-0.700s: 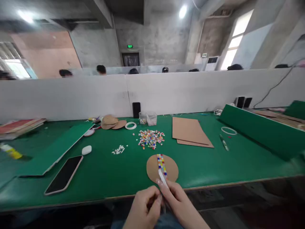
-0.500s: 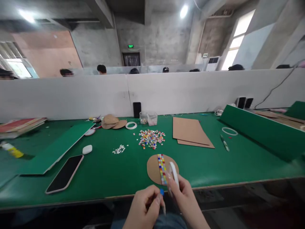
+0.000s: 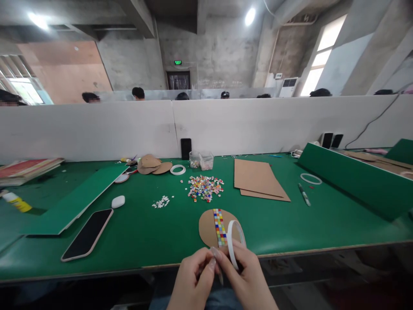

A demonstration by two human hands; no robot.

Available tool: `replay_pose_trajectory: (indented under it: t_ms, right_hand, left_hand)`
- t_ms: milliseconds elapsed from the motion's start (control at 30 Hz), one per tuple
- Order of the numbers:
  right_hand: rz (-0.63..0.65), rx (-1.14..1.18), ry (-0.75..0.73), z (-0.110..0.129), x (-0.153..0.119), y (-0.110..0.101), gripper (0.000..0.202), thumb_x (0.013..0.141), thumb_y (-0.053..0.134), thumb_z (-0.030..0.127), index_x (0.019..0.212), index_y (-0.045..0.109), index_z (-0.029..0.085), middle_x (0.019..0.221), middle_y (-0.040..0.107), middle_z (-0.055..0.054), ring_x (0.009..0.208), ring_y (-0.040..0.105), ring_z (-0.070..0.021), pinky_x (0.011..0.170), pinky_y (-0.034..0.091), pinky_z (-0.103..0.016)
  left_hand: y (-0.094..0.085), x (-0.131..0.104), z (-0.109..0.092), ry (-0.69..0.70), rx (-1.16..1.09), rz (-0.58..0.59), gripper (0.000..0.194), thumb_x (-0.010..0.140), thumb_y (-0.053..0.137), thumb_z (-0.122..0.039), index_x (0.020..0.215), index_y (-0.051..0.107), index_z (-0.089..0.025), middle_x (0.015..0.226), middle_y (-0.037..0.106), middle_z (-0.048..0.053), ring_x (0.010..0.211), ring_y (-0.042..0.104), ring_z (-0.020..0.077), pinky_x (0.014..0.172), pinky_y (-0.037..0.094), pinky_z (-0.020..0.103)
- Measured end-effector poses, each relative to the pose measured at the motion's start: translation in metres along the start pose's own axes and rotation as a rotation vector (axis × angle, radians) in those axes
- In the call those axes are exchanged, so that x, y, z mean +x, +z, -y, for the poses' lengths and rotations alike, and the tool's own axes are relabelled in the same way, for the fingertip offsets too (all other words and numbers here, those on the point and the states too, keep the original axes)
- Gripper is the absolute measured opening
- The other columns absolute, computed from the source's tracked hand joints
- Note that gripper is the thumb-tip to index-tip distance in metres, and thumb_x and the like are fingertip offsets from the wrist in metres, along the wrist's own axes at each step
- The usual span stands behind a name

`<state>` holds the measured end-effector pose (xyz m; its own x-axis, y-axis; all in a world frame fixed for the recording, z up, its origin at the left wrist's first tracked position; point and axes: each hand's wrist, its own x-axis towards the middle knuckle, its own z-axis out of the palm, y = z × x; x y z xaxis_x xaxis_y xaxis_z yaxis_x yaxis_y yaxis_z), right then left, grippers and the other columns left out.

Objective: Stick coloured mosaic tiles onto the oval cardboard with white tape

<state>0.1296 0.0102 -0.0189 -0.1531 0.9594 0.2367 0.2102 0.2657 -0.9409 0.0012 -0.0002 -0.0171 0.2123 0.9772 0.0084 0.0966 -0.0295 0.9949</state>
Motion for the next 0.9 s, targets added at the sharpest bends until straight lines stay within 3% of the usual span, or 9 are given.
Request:
replay_pose_trajectory:
  t_ms: [100,333,800,900]
  right_hand:
    - [-0.012,-0.058,-0.05,-0.001,0.0,0.001,0.036,0.087,0.045,0.034,0.056,0.048,0.017,0.062,0.046,-0.001,0.059,0.046,-0.0131,0.057,0.036,-0.024]
    - [-0.064,0.042,-0.003,-0.006,-0.001,0.004,0.031,0.086,0.046,0.036,0.064,0.054,0.016,0.064,0.053,-0.003,0.06,0.048,-0.0136,0.058,0.038,-0.023]
    - [-0.108,0.249,0.161,-0.005,0.0,0.009,0.039,0.08,0.052,0.048,0.063,0.056,0.014,0.058,0.042,0.002,0.056,0.036,-0.0114,0.052,0.033,-0.022]
    - [-0.1,0.27,0.176,-0.002,0.001,0.007,0.039,0.079,0.053,0.049,0.064,0.057,0.013,0.059,0.044,0.001,0.058,0.038,-0.012,0.054,0.034,-0.023]
  left_hand:
    - [0.002,0.001,0.001,-0.027,-0.029,-0.018,0.022,0.08,0.043,-0.032,0.062,0.044,-0.018,0.051,0.032,-0.007,0.042,0.022,0.0062,0.039,0.019,0.018]
    - [0.006,0.002,-0.006,-0.075,-0.023,-0.027,0.024,0.077,0.044,-0.035,0.059,0.041,-0.019,0.044,0.026,-0.009,0.039,0.024,0.0065,0.039,0.02,0.018]
    - [0.009,-0.004,-0.015,0.092,0.343,-0.115,0.02,0.077,0.043,-0.025,0.059,0.045,-0.018,0.051,0.042,-0.004,0.045,0.037,0.0084,0.045,0.026,0.018]
    - [0.011,-0.005,-0.014,0.116,0.363,-0.2,0.022,0.077,0.045,-0.025,0.056,0.045,-0.018,0.049,0.039,-0.005,0.044,0.035,0.0082,0.045,0.025,0.019]
